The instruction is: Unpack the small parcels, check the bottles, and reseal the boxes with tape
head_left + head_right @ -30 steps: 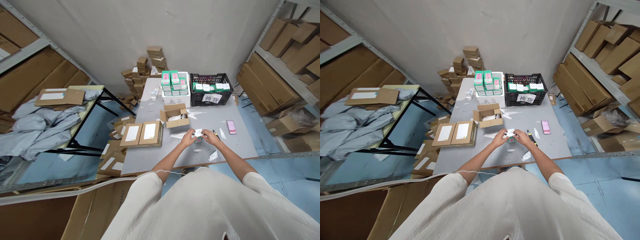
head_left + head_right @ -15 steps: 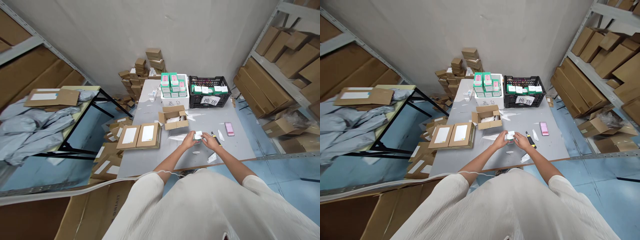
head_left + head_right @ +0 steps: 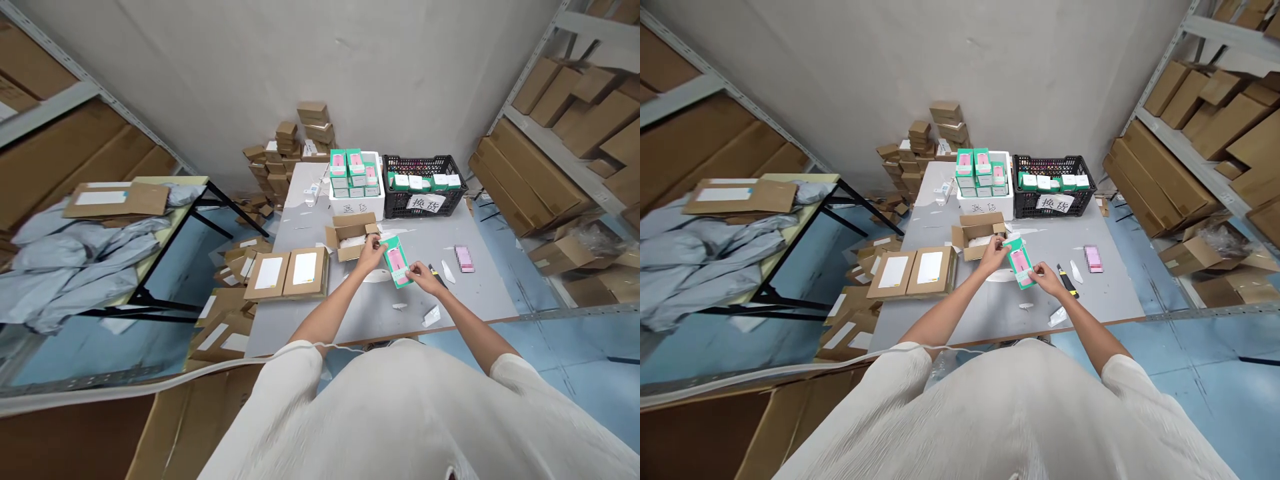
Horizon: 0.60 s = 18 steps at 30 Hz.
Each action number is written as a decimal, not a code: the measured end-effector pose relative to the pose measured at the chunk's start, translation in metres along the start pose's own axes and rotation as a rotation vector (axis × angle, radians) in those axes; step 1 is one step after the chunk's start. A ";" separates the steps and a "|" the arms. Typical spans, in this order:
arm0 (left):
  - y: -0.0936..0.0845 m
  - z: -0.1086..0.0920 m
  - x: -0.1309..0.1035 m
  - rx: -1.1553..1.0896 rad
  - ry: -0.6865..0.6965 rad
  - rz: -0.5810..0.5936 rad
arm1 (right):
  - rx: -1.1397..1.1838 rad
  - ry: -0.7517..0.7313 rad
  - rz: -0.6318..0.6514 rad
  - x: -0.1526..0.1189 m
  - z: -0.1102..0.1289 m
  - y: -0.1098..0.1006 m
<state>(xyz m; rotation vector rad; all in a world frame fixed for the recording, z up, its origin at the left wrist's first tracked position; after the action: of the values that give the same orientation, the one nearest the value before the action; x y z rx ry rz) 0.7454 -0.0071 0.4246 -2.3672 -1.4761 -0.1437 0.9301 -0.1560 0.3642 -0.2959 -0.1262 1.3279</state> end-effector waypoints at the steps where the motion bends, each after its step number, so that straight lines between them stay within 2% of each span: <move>1: -0.005 0.000 0.004 -0.028 -0.013 -0.004 | 0.040 0.010 0.023 0.001 0.004 0.003; 6: -0.022 0.007 0.011 -0.099 -0.093 0.001 | 0.199 0.141 0.088 -0.001 0.013 0.023; 11: -0.027 0.002 0.016 -0.096 -0.037 -0.040 | 0.351 0.162 -0.005 0.006 0.031 0.032; 14: -0.019 -0.006 0.016 -0.086 0.034 -0.022 | 0.437 0.162 -0.088 0.026 0.046 0.027; 18: -0.010 -0.011 0.021 -0.075 0.056 0.015 | 0.462 0.144 -0.176 0.076 0.073 0.009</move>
<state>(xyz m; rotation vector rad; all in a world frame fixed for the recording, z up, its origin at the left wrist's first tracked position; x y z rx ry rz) 0.7469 0.0109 0.4425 -2.4125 -1.4507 -0.2638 0.9213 -0.0706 0.4261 0.0134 0.2689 1.1198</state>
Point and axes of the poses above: each hand's wrist, its own x-axis towards the middle knuckle, its own y-axis out of the palm, z = x × y, the point moved 10 cm from there along x, towards the middle knuckle, and after that the axes turned 8 degrees about y, right-handed, at the moved point
